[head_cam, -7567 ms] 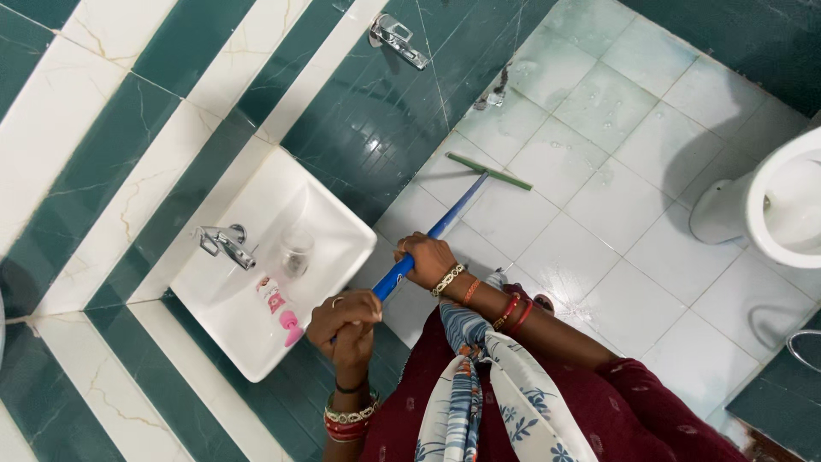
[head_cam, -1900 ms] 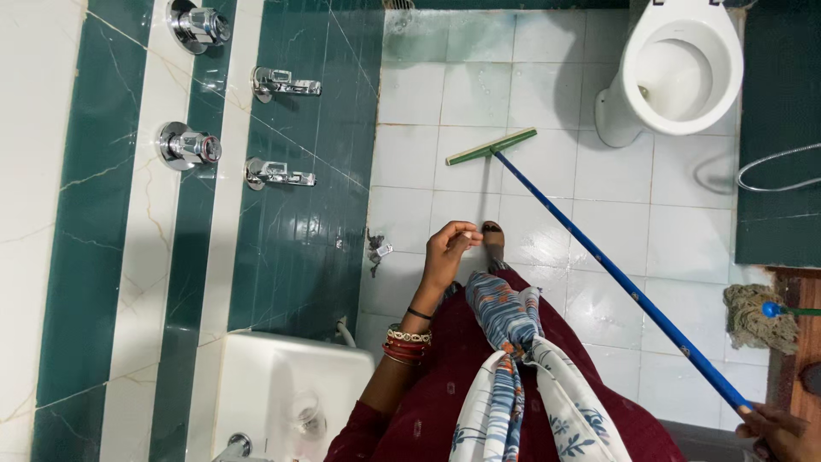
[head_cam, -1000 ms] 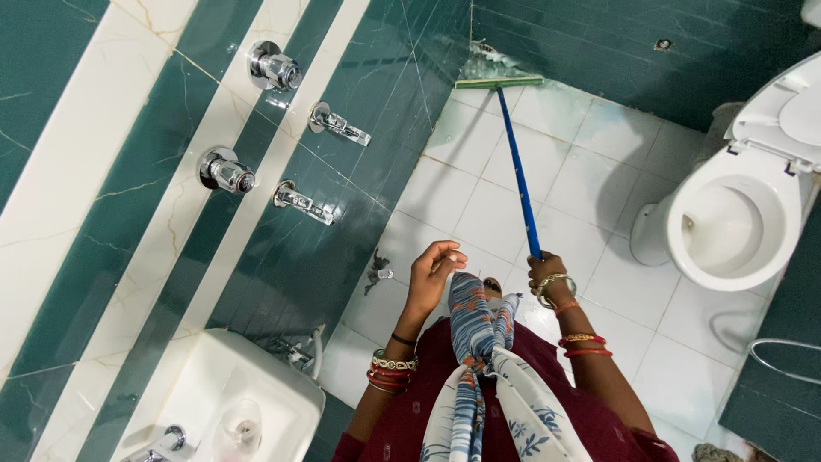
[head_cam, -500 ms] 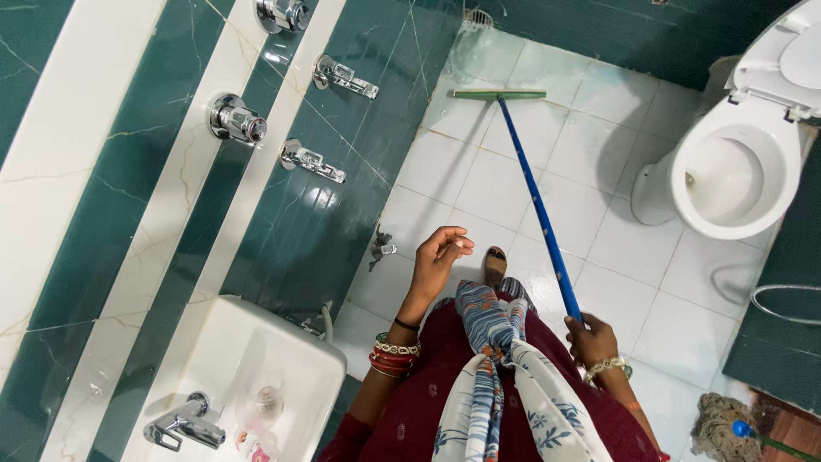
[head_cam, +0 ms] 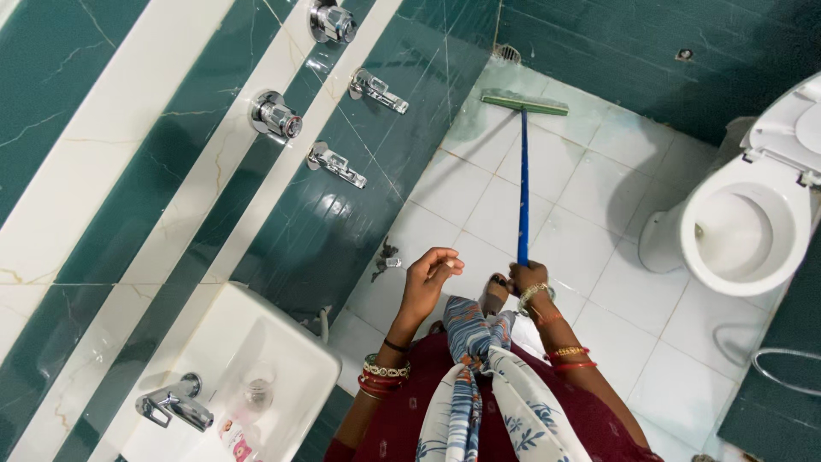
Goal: The person mops a bathroom floor using a floor squeegee and a wet mop, moving water and dirt toward a drain.
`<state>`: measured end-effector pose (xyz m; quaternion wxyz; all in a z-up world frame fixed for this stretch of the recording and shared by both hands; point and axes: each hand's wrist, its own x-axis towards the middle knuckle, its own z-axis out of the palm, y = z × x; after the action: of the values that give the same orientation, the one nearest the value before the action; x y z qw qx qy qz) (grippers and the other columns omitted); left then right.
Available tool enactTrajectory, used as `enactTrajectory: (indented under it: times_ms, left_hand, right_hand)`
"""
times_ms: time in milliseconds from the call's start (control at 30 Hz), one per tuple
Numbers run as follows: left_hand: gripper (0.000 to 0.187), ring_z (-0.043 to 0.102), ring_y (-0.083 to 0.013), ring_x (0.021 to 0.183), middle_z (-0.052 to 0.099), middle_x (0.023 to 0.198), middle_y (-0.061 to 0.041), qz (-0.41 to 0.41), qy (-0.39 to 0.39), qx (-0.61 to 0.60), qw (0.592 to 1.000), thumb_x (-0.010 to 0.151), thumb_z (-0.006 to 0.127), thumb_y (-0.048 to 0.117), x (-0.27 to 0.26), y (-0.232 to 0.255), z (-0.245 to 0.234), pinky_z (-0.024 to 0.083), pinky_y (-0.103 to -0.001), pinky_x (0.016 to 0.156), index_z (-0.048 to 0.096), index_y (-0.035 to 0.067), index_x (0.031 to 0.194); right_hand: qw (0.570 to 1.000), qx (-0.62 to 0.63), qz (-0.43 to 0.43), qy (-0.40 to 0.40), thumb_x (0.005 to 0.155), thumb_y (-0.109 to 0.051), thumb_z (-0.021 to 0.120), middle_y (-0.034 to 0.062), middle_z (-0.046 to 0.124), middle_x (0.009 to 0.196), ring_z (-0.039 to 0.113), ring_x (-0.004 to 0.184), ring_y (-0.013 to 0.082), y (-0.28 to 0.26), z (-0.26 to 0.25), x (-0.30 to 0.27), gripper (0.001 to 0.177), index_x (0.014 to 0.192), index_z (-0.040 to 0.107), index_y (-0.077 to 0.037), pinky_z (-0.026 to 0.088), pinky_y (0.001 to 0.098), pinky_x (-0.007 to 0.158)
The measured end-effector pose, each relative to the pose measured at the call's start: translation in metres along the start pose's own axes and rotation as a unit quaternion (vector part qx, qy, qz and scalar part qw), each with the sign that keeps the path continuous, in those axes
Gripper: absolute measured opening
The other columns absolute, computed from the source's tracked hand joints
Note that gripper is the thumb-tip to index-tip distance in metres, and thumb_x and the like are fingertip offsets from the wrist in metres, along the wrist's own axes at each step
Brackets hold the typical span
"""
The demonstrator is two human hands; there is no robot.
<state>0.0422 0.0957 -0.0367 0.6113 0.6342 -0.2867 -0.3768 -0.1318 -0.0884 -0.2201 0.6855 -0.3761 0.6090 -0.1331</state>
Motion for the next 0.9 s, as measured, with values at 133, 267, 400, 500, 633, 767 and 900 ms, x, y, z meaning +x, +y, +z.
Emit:
enactTrajectory:
  times_ms: [133,267,400,500,633,767,900]
  left_hand:
    - [0.024,0.074,-0.0198,0.095,0.075,0.104,-0.013,0.006,0.045,0.006,0.999,0.102,0.058,0.014,-0.003,0.002,0.000,0.059,-0.034,0.087,0.065,-0.002,0.120]
    - [0.025,0.073,-0.0195,0.094,0.075,0.103,-0.013,0.003,0.076,-0.001,0.997,0.102,0.058,0.014,-0.008,0.009,0.002,0.059,-0.033,0.085,0.066,-0.002,0.119]
    - [0.024,0.073,-0.0190,0.094,0.075,0.103,-0.013,0.002,0.092,-0.009,0.996,0.102,0.058,0.013,-0.015,0.012,0.001,0.058,-0.033,0.085,0.066,-0.002,0.119]
    - [0.024,0.073,-0.0185,0.094,0.075,0.103,-0.012,0.013,0.091,-0.014,0.996,0.103,0.057,0.013,-0.019,0.010,-0.009,0.058,-0.032,0.086,0.065,-0.002,0.119]
    - [0.023,0.073,-0.0189,0.095,0.075,0.103,-0.013,0.010,0.074,-0.031,0.997,0.104,0.058,0.014,-0.027,0.000,-0.017,0.058,-0.033,0.086,0.065,-0.002,0.119]
    - [0.025,0.072,-0.0188,0.096,0.075,0.104,-0.012,-0.010,0.047,-0.028,0.998,0.103,0.057,0.015,-0.025,-0.004,-0.025,0.057,-0.033,0.086,0.064,-0.002,0.120]
    - [0.025,0.072,-0.0189,0.096,0.075,0.104,-0.012,-0.027,0.018,-0.010,0.999,0.103,0.057,0.015,-0.022,0.001,-0.025,0.058,-0.034,0.088,0.065,-0.002,0.119]
  right_hand:
    - [0.996,0.088,0.017,-0.003,0.093,-0.004,0.064,0.0100,0.057,0.066,0.053,0.048,0.0193,-0.054,0.095,0.054,0.013,0.087,0.061,0.008,0.045,0.0329,0.041]
    - [0.995,0.095,0.028,-0.016,0.094,0.001,0.062,0.0114,0.056,0.062,0.053,0.047,0.0206,-0.120,0.143,0.096,0.015,0.083,0.055,0.007,0.042,0.0322,0.040]
    - [0.996,0.088,0.009,-0.009,0.094,-0.002,0.063,0.0102,0.055,0.058,0.051,0.044,0.0194,-0.147,0.145,0.089,0.016,0.082,0.056,0.006,0.040,0.0311,0.039]
    - [0.994,0.112,-0.008,-0.015,0.094,-0.001,0.065,0.0075,0.053,0.060,0.048,0.044,0.0166,-0.147,0.093,0.065,0.017,0.084,0.053,0.003,0.036,0.0297,0.039]
    - [0.996,0.070,-0.013,-0.060,0.093,-0.002,0.060,0.0062,0.052,0.070,0.041,0.050,0.0108,-0.112,-0.025,-0.041,0.009,0.096,0.060,0.007,0.030,0.0268,0.042]
    - [0.998,-0.048,0.023,-0.038,0.092,-0.006,0.065,0.0072,0.053,0.068,0.042,0.048,0.0145,-0.055,-0.102,-0.170,0.017,0.101,0.061,0.008,0.035,0.0304,0.041]
    - [0.988,-0.125,0.079,-0.043,0.090,-0.010,0.068,0.0097,0.057,0.067,0.046,0.047,0.0146,-0.022,-0.139,-0.234,0.031,0.116,0.066,0.008,0.036,0.0296,0.040]
